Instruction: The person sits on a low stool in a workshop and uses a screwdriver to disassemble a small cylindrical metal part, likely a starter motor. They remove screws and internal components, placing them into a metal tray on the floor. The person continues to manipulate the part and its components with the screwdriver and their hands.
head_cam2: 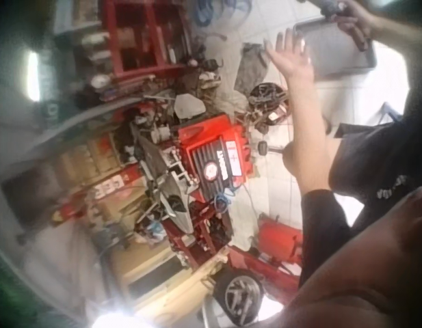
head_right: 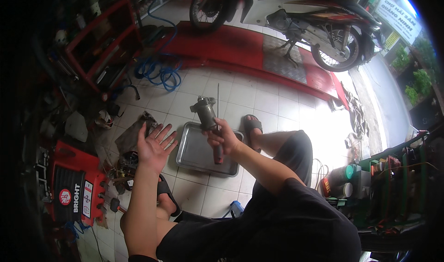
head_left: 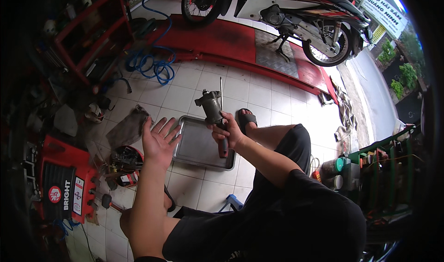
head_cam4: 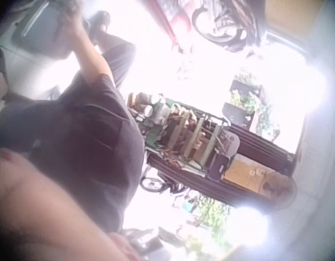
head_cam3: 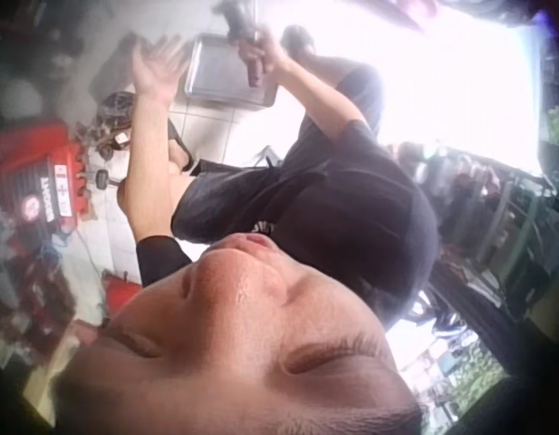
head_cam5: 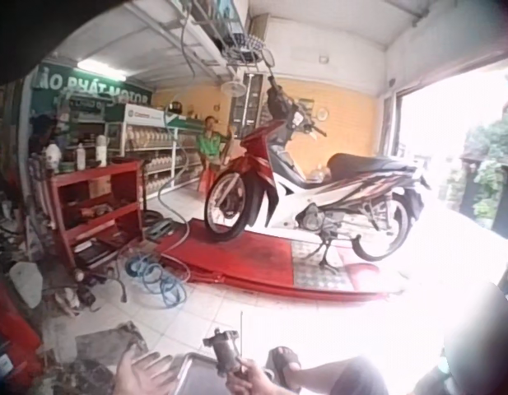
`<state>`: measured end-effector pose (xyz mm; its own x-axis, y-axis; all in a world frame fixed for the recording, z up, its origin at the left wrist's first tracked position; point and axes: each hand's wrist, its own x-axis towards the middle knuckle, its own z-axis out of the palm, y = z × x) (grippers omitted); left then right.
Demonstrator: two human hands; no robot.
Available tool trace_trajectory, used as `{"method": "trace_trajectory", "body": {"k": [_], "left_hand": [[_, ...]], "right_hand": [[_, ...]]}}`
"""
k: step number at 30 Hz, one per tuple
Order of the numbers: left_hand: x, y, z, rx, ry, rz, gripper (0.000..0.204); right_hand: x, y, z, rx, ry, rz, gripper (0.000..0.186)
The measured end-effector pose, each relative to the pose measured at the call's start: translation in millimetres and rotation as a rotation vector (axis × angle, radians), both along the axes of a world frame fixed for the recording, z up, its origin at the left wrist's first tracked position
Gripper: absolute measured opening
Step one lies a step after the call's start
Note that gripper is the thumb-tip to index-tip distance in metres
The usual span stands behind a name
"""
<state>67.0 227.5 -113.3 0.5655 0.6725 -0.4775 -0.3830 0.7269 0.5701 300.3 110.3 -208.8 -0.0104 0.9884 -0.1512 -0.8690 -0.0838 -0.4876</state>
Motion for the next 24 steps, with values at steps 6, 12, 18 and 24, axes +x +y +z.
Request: {"method": "trace_trajectory", "body": {"k": [6,12,18,24], "left_hand": [[-1,-4,6,0.057,-0.02,-0.058,0.059],[-2,-11,8,0.102,0.009,-0.085,0.043],[4,-15,11,0.128,-0.029,-0.089,0.036],[-3,-13,10,0.109,-0.02,-0.087,0.032]], "right_hand": [[17,17,2,-0.176,-0.604,-0.108,0.046],[10,41,-53,-0.333,-1.195,-0.034,0.038],[-13,38,-162,-0.743,-1.582,0.14,0.047],[-36,40,-224,-0.749,-1.86,-0.026,0.058]]}}
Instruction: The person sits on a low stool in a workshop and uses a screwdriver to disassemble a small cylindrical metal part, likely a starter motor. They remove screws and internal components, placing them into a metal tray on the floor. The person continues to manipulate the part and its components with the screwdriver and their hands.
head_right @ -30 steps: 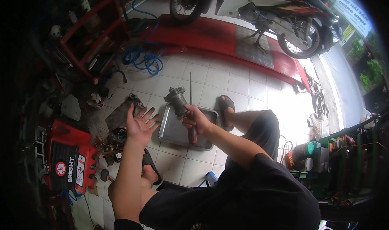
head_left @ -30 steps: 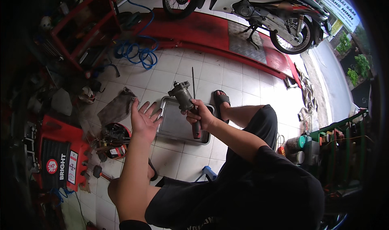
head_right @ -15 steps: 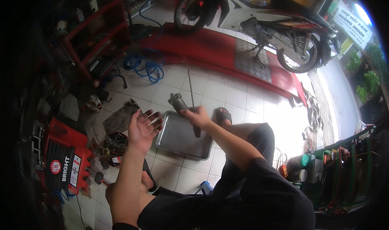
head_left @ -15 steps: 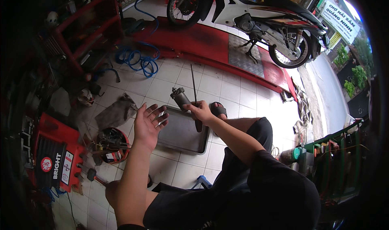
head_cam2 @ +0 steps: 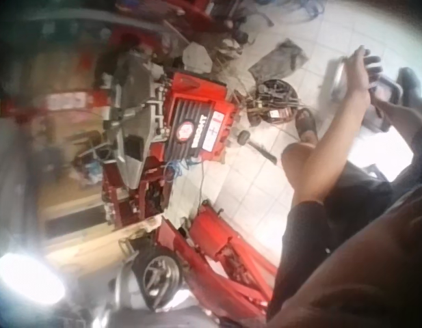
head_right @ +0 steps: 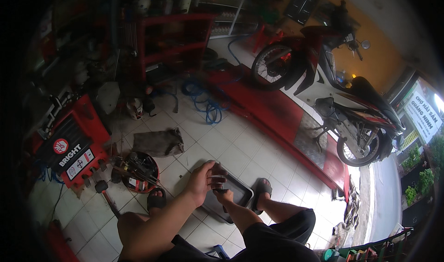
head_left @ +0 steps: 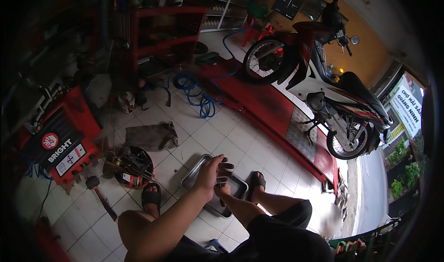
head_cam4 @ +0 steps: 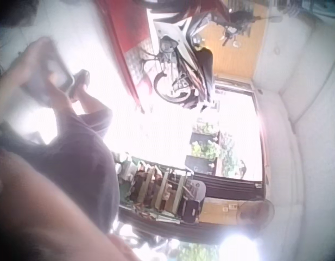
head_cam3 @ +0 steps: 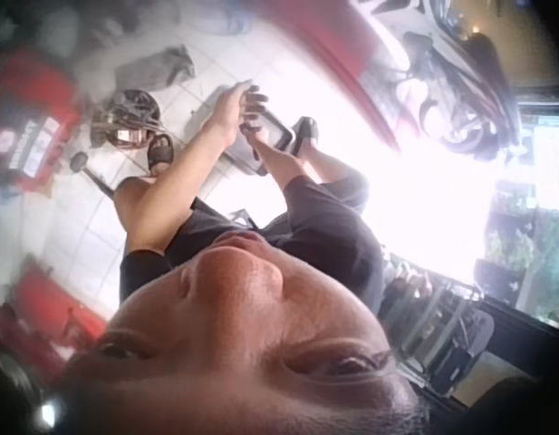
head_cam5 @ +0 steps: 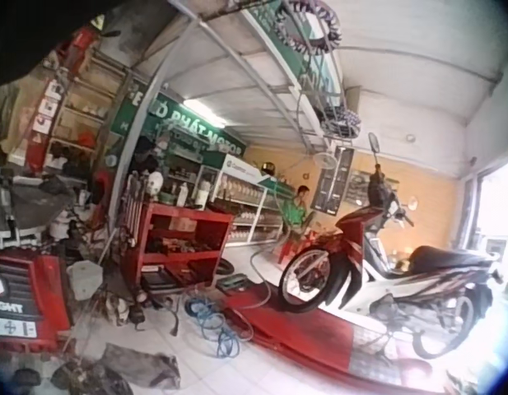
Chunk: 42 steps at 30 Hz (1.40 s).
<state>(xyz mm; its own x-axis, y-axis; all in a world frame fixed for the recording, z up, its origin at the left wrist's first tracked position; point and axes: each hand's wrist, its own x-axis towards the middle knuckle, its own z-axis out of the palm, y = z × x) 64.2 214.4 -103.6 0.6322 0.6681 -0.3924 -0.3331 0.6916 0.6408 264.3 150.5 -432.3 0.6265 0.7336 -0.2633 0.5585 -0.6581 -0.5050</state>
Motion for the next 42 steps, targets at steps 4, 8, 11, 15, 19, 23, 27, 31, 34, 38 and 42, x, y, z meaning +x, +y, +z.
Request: {"method": "trace_trajectory", "body": {"k": [4,8,11,15,19,23,27,31,34,38,42], "left_hand": [[-10,2,-3,-0.017,0.027,0.034,0.032],[-14,4,4,-0.005,-0.002,0.053,0.034],[-18,2,11,0.012,0.007,0.064,0.036],[-13,4,2,0.015,0.009,0.026,0.033],[-9,6,-2,0.024,0.004,0.0,0.033],[-5,6,-4,0.024,0.023,-0.005,0.032],[-4,7,-4,0.028,0.013,-0.01,0.036],[-1,7,-4,0.04,0.024,-0.015,0.038],[1,6,-2,0.046,0.066,-0.034,0.036],[2,7,0,0.075,0.066,-0.036,0.035],[3,6,-1,0.061,0.074,-0.041,0.035]], "right_hand": [[-40,17,33,-0.138,0.169,-0.008,0.041],[6,-1,65,0.002,0.372,-0.264,0.046],[51,-15,106,0.202,0.732,-0.58,0.051],[74,-27,139,0.254,1.084,-0.83,0.058],[74,-30,138,0.265,1.05,-0.84,0.062],[81,-32,126,0.301,0.867,-0.737,0.064],[82,-31,124,0.307,0.824,-0.718,0.064],[83,-29,124,0.306,0.832,-0.729,0.062],[81,-29,123,0.299,0.836,-0.729,0.06],[84,-25,123,0.295,0.831,-0.718,0.058],[84,-27,120,0.29,0.82,-0.718,0.056]]}}
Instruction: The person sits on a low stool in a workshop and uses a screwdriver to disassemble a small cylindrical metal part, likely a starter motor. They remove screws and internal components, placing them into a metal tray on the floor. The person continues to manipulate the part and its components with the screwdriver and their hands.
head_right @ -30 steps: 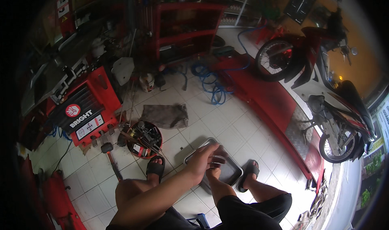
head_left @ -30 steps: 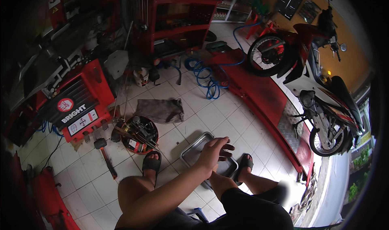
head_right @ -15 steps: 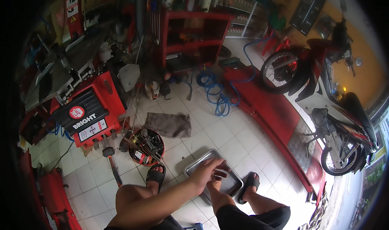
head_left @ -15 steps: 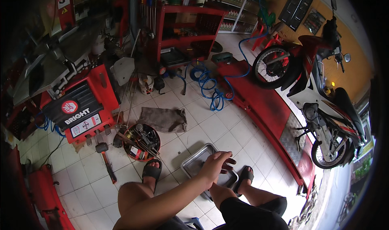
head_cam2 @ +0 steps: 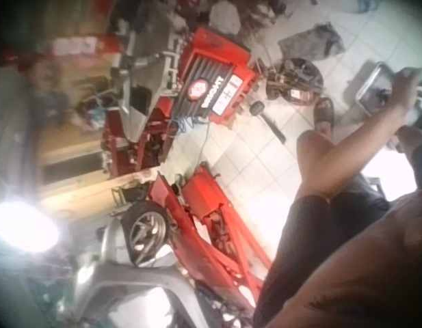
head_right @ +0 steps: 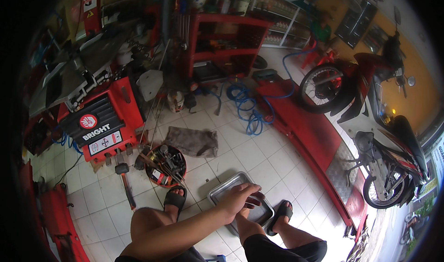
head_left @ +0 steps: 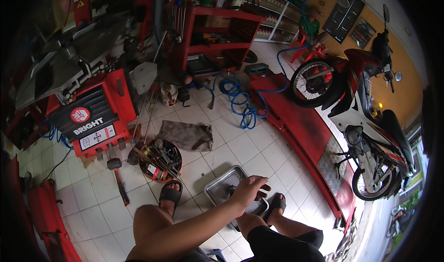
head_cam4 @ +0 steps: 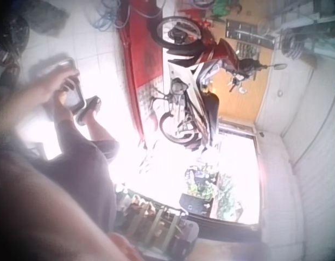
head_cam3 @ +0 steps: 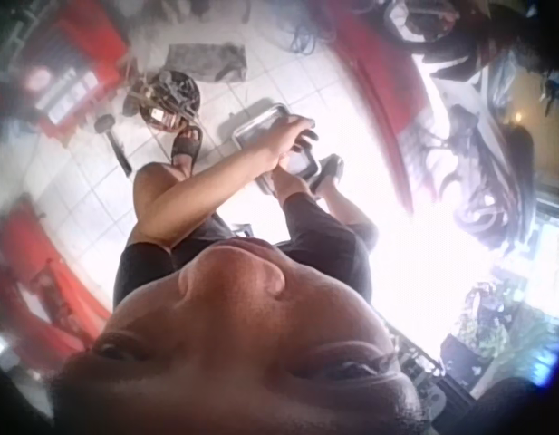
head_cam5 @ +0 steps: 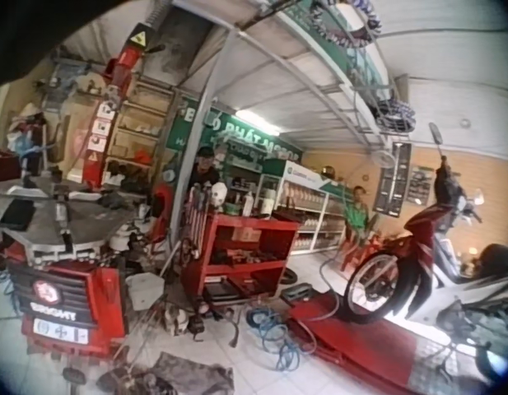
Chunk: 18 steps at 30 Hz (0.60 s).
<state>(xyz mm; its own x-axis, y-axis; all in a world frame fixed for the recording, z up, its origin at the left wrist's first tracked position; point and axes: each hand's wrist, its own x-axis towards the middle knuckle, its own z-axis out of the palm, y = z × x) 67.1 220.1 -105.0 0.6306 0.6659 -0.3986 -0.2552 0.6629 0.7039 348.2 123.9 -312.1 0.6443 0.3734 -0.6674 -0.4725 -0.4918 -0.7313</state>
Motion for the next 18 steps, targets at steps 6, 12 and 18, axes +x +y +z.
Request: {"method": "trace_trajectory", "body": {"k": [6,12,18], "left_hand": [[1,-2,-2,-0.002,-0.002,0.006,0.033],[1,-1,-9,0.001,-0.003,-0.007,0.033],[-2,-2,0,0.002,-0.005,0.009,0.034]], "right_hand": [[-1,-5,-4,-0.002,-0.009,-0.009,0.053],[2,-12,-9,-0.016,-0.027,-0.01,0.05],[12,6,-20,-0.114,-0.211,0.163,0.047]]}}
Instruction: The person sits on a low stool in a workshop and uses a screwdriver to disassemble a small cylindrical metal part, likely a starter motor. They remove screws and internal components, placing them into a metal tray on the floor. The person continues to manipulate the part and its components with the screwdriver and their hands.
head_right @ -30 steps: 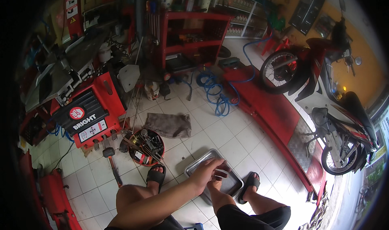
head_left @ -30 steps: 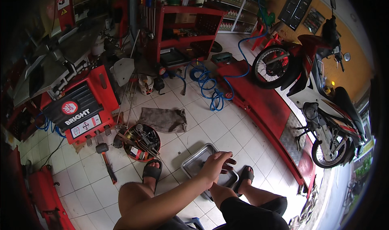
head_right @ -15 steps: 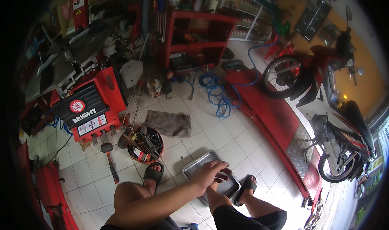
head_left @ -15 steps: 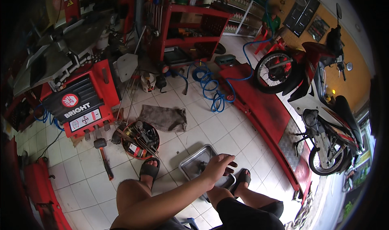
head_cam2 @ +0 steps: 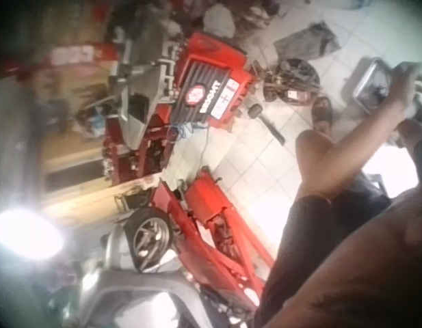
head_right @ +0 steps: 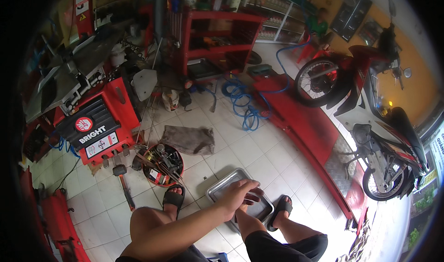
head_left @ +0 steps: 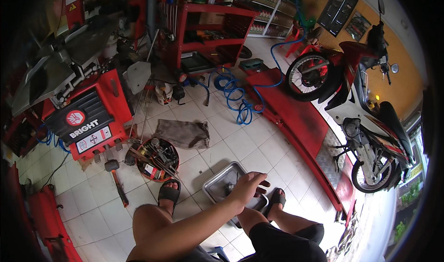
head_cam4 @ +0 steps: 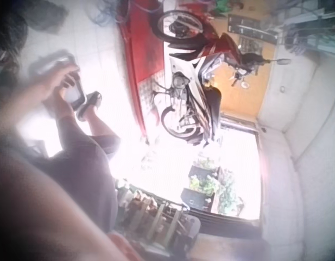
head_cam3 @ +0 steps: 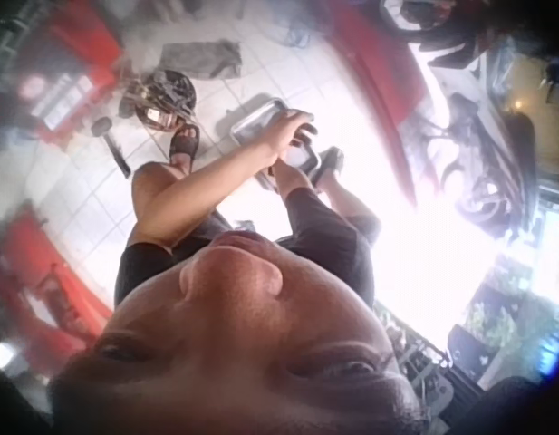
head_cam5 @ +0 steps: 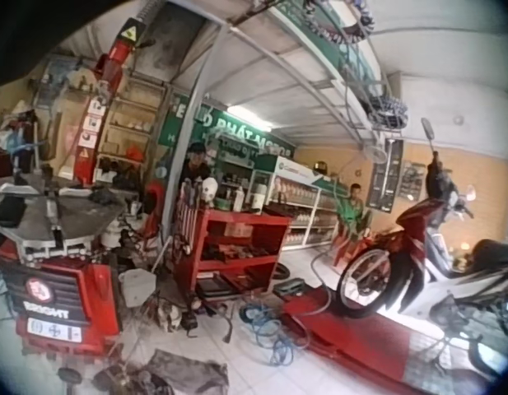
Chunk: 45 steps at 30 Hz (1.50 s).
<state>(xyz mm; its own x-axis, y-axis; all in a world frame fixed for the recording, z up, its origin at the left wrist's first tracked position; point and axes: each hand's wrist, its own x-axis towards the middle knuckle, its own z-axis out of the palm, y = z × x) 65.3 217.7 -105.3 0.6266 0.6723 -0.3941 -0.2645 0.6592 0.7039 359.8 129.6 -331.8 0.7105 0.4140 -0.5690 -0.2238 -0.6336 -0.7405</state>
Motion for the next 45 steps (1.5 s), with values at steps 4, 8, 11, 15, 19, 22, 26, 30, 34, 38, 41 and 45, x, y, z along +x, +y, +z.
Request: {"method": "trace_trajectory", "body": {"k": [4,8,11,15,19,22,26,30,34,38,41,45], "left_hand": [[5,4,8,0.012,0.002,-0.012,0.036],[17,3,11,0.001,-0.05,-0.017,0.035],[12,6,2,0.033,-0.01,0.006,0.034],[10,8,3,0.096,0.045,0.039,0.033],[16,6,0,0.114,0.095,0.028,0.03],[28,1,1,0.122,0.094,-0.02,0.029],[32,-6,-10,0.128,0.091,-0.066,0.028],[30,-10,-17,0.125,0.11,-0.083,0.026],[36,-12,-22,0.113,0.135,-0.118,0.027],[27,-12,-16,0.123,0.126,-0.108,0.027],[27,-9,-16,0.154,0.133,-0.108,0.027],[35,-4,-18,0.216,0.194,-0.041,0.032]], "right_hand": [[-14,28,-58,-0.317,-0.288,0.576,0.045],[-33,48,-85,-0.341,-0.315,1.02,0.043],[-25,52,-4,-0.189,-0.066,0.967,0.029],[-11,55,130,-0.034,-0.03,0.824,0.025],[-14,25,205,0.544,0.21,0.599,0.033],[-23,1,214,0.629,0.433,0.461,0.032],[-41,3,218,0.618,0.47,0.36,0.029],[-38,4,219,0.703,0.48,0.304,0.036],[-15,7,168,0.439,0.585,0.234,0.041],[-17,11,194,0.616,0.56,0.217,0.034],[-19,7,185,0.407,0.581,0.173,0.027],[-38,-2,180,0.443,0.531,0.445,0.023]]}}
